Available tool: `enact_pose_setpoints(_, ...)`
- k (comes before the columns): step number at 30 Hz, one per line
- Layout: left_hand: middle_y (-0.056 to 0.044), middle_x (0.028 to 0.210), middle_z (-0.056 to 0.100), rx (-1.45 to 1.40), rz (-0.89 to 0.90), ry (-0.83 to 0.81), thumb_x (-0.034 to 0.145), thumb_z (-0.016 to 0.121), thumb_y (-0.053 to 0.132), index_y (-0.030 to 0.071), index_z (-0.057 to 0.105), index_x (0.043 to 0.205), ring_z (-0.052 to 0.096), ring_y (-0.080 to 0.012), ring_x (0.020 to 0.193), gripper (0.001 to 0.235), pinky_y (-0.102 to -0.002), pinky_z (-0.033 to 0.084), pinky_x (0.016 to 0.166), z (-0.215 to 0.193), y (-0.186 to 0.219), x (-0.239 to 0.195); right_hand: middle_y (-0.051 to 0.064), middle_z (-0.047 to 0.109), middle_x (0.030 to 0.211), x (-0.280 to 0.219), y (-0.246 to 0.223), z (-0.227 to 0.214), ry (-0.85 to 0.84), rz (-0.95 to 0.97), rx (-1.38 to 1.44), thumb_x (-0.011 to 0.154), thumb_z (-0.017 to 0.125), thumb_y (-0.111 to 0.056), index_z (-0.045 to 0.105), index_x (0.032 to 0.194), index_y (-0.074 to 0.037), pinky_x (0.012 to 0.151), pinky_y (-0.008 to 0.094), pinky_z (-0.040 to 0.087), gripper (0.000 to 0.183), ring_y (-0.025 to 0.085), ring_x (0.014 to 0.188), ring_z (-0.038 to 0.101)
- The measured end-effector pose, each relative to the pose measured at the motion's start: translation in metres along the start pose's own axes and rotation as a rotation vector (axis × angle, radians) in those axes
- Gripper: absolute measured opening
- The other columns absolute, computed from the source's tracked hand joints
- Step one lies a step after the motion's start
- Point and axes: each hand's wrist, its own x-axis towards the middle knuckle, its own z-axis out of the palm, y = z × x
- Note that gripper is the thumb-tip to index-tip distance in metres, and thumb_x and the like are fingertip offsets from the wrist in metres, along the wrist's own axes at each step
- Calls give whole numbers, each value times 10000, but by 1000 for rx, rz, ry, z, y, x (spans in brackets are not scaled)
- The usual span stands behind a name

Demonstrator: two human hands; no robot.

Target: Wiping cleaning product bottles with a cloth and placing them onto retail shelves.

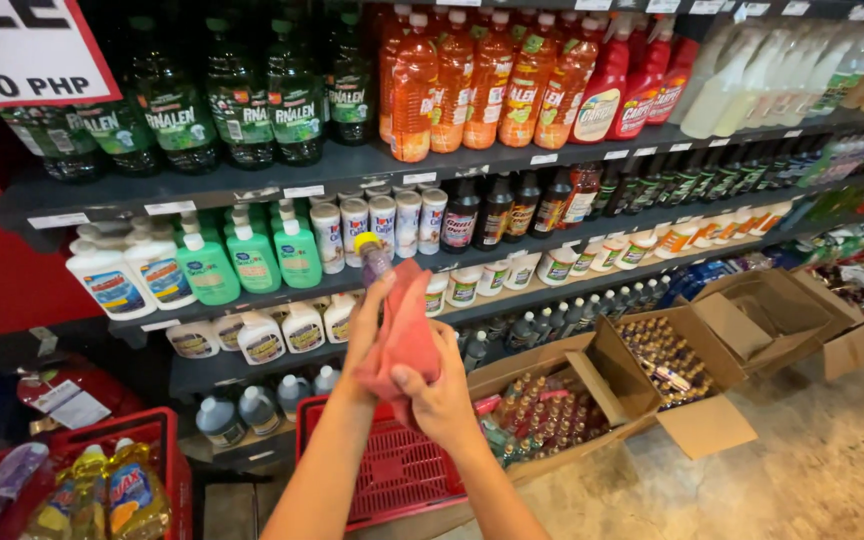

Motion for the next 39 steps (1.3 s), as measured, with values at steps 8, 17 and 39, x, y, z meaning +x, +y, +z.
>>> enact_pose_setpoints(8, -93, 834, 654, -403, -271, -566, 828, 506, 840, -3, 625, 1033, 577, -159, 681, 875, -245, 485, 566, 18, 13, 19, 108, 473, 1424, 19, 17, 16, 196, -147, -9, 723, 808, 15, 719, 1179, 46, 898, 312, 513, 466, 229, 1054, 594)
enact_pose_setpoints(17, -39, 847, 678, -150, -128, -374, 910, 384, 756, 83, 557, 1281, 656, -141, 645, 788, -278, 531, 541, 28, 15, 73, 182, 605, 1351, 36, 41, 14, 341, -314, -172, 777, 589, 87, 725, 1017, 63, 925, 317, 494, 277, 271, 1115, 620)
enact_pose_setpoints(39, -255, 1547, 434, 438, 686, -625, 811, 780, -79, 136, 116, 1670, 550, -382, 1325, 1107, -506, 503, 1079, 250, 96, 201, 102, 690, 1037, 322, -7, -151, 318, -133, 140, 922, 763, -194, 467, 1502, -117, 474, 248, 605, 656, 139, 646, 648)
